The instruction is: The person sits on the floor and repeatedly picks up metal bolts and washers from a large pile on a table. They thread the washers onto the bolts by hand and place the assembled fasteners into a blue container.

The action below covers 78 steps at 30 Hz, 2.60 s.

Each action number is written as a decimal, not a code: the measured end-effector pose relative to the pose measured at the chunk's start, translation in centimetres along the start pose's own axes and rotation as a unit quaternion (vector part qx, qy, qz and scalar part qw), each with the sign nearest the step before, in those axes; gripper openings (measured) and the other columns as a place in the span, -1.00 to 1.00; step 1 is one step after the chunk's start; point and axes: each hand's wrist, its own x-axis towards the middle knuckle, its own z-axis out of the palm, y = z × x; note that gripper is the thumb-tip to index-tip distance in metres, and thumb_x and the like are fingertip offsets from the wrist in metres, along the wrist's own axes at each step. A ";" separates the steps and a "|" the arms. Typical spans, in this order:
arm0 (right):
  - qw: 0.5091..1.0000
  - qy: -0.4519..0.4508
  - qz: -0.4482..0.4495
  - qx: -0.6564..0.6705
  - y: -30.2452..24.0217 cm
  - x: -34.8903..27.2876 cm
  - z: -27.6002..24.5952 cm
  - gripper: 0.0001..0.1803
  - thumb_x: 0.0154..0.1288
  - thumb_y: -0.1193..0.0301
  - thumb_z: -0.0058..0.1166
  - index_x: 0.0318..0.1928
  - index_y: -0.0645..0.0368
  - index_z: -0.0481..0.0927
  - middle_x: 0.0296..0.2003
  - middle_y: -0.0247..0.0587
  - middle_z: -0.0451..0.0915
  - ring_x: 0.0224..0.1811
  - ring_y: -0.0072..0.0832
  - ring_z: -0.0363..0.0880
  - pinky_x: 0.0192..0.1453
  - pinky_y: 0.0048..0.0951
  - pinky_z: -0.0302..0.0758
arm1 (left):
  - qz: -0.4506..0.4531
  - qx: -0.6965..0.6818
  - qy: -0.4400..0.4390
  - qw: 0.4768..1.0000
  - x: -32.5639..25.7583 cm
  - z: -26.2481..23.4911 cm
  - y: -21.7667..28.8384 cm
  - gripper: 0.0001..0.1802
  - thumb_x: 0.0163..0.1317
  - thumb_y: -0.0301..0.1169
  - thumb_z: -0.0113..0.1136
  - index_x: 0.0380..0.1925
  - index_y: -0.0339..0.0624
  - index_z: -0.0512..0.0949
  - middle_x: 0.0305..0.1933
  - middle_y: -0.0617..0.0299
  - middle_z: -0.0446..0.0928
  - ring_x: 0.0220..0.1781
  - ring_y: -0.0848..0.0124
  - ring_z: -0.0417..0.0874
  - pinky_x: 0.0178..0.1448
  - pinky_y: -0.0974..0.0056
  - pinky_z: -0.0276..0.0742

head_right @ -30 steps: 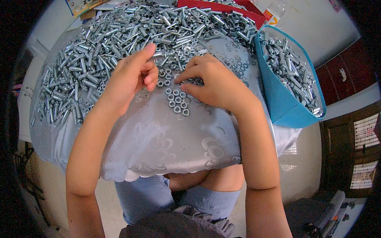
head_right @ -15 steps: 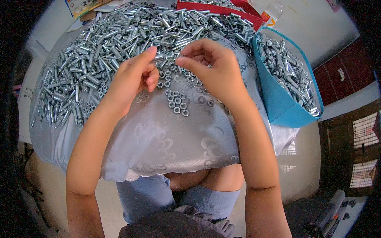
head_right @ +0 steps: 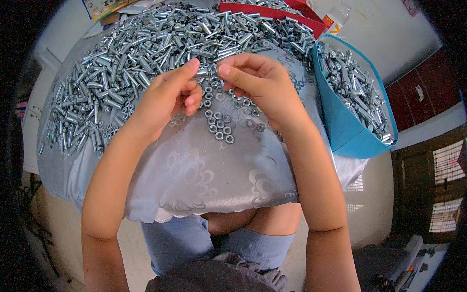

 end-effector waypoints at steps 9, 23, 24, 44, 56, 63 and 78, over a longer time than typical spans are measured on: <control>0.976 -0.094 0.086 0.178 0.0 -0.2 -0.5 -0.76 0.22 0.32 0.03 -0.17 0.19 0.46 -0.34 -0.33 0.52 -0.37 -0.62 0.46 -0.33 -0.66 0.39 | -0.002 -0.074 -0.065 0.995 -0.2 -0.1 0.4 -0.51 0.24 0.03 -0.14 -0.69 -0.09 0.29 -0.69 0.34 0.30 -0.61 0.55 0.30 -0.44 0.46 0.24; 0.955 -0.166 0.099 0.226 0.2 -0.5 -0.2 -0.74 0.21 0.22 0.04 -0.25 0.13 0.44 -0.44 -0.42 0.41 -0.50 -0.69 0.31 -0.44 -0.70 0.31 | 0.015 -0.084 -0.099 0.991 -0.6 0.4 0.5 -0.50 0.29 0.01 -0.22 -0.65 -0.14 0.32 -0.74 0.37 0.20 -0.64 0.54 0.24 -0.47 0.45 0.21; 0.960 -0.160 0.098 0.209 0.1 -0.6 -0.2 -0.75 0.21 0.22 0.04 -0.26 0.13 0.44 -0.44 -0.43 0.40 -0.51 -0.70 0.30 -0.44 -0.70 0.30 | 0.016 -0.083 -0.107 0.991 -0.6 0.1 0.5 -0.51 0.28 0.01 -0.20 -0.67 -0.11 0.30 -0.72 0.36 0.24 -0.63 0.56 0.27 -0.46 0.46 0.22; 0.991 0.044 -0.104 -0.069 -1.3 -1.2 1.4 -0.79 0.12 0.44 0.13 -0.23 0.27 0.56 -0.36 -0.29 0.57 -0.47 -0.69 0.47 -0.38 -0.69 0.41 | -0.044 -0.152 -0.030 0.987 0.0 0.8 0.1 -0.45 0.24 0.08 -0.18 -0.81 0.04 0.10 -0.79 0.45 0.11 -0.68 0.57 0.16 -0.50 0.44 0.14; 0.974 0.058 -0.170 -0.140 -0.7 -1.0 1.2 -0.78 0.04 0.55 0.17 -0.25 0.34 0.55 -0.32 -0.23 0.58 -0.32 -0.62 0.54 -0.19 -0.63 0.48 | -0.041 -0.123 -0.021 0.991 -0.1 0.7 0.0 -0.46 0.24 0.05 -0.15 -0.79 0.01 0.11 -0.75 0.42 0.12 -0.65 0.54 0.18 -0.48 0.43 0.16; 0.982 0.019 -0.176 -0.071 -0.6 -0.8 0.9 -0.71 0.00 0.63 0.17 -0.19 0.36 0.49 -0.26 -0.18 0.56 -0.18 -0.54 0.51 -0.05 -0.53 0.47 | -0.031 -0.113 -0.029 0.993 -0.1 0.5 -0.1 -0.47 0.24 0.06 -0.13 -0.77 -0.01 0.13 -0.75 0.40 0.13 -0.65 0.53 0.19 -0.48 0.43 0.17; 0.991 0.017 -0.066 -0.113 -1.0 -0.8 0.8 -0.80 0.10 0.49 0.15 -0.27 0.34 0.53 -0.41 -0.26 0.55 -0.34 -0.65 0.52 -0.23 -0.66 0.45 | 0.006 -0.001 -0.034 0.999 -0.1 0.2 -0.2 -0.45 0.25 0.05 -0.18 -0.77 -0.08 0.28 -0.71 0.35 0.28 -0.62 0.57 0.28 -0.45 0.47 0.20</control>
